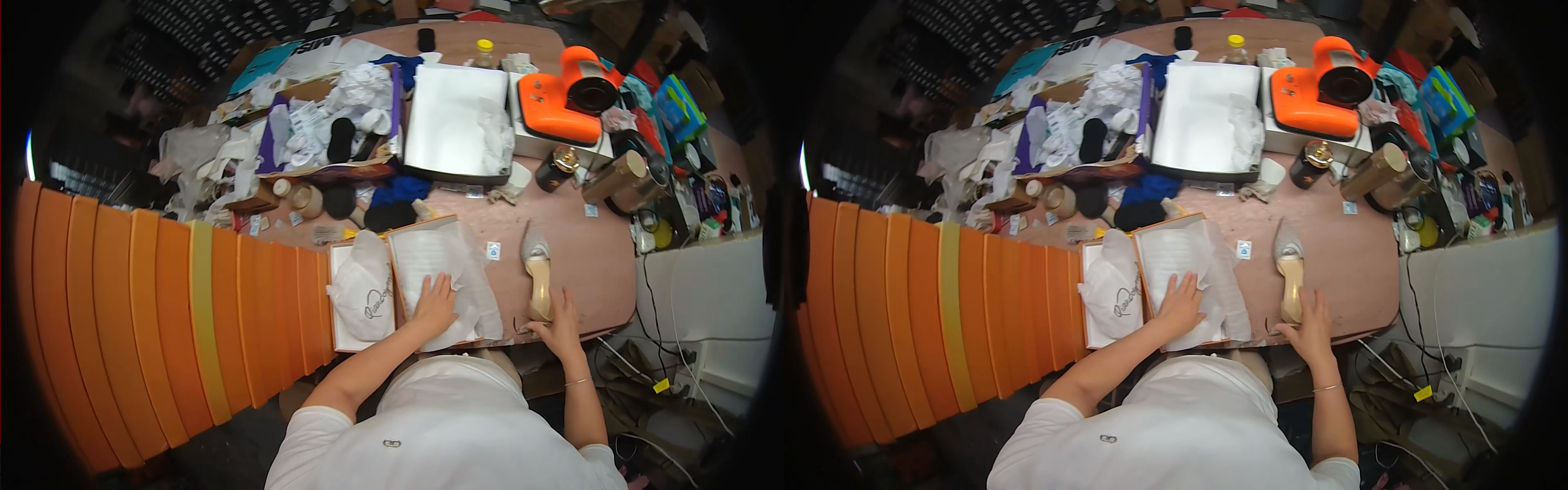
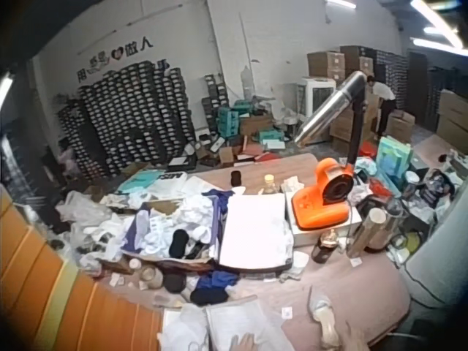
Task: The person is inspecting shoes, wiping them with a brush, and packing them into boxes with protective paper and bags.
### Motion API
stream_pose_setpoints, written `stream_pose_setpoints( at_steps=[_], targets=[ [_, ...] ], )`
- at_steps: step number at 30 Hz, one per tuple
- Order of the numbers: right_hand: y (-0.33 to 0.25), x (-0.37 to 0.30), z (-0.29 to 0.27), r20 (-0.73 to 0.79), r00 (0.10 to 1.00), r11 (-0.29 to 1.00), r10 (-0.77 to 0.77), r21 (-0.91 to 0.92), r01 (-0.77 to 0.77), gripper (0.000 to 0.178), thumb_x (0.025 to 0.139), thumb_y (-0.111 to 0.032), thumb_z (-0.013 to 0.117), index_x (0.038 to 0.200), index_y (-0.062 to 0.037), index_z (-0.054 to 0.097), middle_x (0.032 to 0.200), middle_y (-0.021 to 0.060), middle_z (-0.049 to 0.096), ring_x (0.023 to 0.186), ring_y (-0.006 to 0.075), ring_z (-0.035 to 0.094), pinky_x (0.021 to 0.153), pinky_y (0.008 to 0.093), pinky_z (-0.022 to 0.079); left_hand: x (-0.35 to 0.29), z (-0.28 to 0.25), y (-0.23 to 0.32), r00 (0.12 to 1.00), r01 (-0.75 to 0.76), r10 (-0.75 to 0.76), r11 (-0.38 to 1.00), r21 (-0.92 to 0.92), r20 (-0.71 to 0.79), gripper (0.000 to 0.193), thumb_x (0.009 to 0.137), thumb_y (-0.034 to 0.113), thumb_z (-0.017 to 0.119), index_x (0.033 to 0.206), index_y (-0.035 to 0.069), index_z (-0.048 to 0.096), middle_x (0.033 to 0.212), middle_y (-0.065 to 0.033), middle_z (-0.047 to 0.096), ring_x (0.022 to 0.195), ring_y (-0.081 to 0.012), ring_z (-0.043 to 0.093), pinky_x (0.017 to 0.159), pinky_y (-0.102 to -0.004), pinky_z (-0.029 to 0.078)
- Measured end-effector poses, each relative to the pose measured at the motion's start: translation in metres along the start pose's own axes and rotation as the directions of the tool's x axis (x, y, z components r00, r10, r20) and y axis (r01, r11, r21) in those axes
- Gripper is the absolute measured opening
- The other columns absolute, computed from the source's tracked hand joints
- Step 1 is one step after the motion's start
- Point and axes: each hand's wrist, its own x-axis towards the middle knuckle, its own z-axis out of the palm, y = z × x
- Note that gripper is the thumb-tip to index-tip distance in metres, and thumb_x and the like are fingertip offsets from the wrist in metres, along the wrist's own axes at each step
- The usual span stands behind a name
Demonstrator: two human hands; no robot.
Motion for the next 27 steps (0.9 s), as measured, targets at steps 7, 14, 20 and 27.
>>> stream_pose_setpoints(
  at_steps=[7,14,20,27],
  targets=[
    [0.032,0.020,0.027,0.293,0.955,0.997,0.051,0.044,-0.066,0.058,0.067,-0.023,0.080,0.117,-0.0012,0.059,0.126,0.0277,0.050,0.113,0.0431,0.052,0.093,0.0466,0.045,-0.017,-0.039,-0.058,0.653,0.129,-0.521,0.791,-0.598,-0.549,0.037,0.081,0.007,0.063,0.117,0.000,0.056,0.100,-0.0165,0.059,0.095,-0.0312,0.057,0.085,-0.0381,0.046],
    [-0.037,0.024,-0.010,0.150,0.961,0.968,-0.233,0.127,0.215,0.054,0.074,-0.019,0.074,0.122,-0.0007,0.056,0.126,0.0256,0.051,0.112,0.0403,0.053,0.094,0.0415,0.045,-0.131,0.000,-0.128,0.708,0.702,-0.659,0.697,-0.147,0.254,0.087,0.073,0.013,0.072,0.146,0.009,0.025,0.141,-0.0226,0.032,0.130,-0.0396,0.033,0.104,-0.0415,0.037],
    [-0.118,0.044,0.014,0.305,0.813,0.854,-0.495,0.343,0.391,0.052,0.079,-0.022,0.071,0.124,-0.0013,0.054,0.129,0.0206,0.051,0.113,0.0397,0.052,0.094,0.0419,0.045,-0.177,0.022,-0.134,0.874,0.486,-0.474,0.860,-0.156,0.109,0.073,0.073,-0.008,0.057,0.140,0.009,0.035,0.133,-0.0225,0.041,0.122,-0.0397,0.044,0.098,-0.0441,0.042],
    [-0.041,0.003,-0.014,0.066,0.979,0.978,-0.193,0.091,0.186,0.044,0.080,-0.016,0.067,0.119,0.0007,0.056,0.127,0.0237,0.051,0.114,0.0394,0.050,0.096,0.0427,0.042,-0.164,-0.031,-0.107,0.704,0.267,-0.456,0.880,-0.392,-0.544,0.035,0.079,-0.005,0.052,0.112,0.000,0.061,0.094,-0.0169,0.060,0.090,-0.0335,0.055,0.083,-0.0396,0.044]
  ],
)
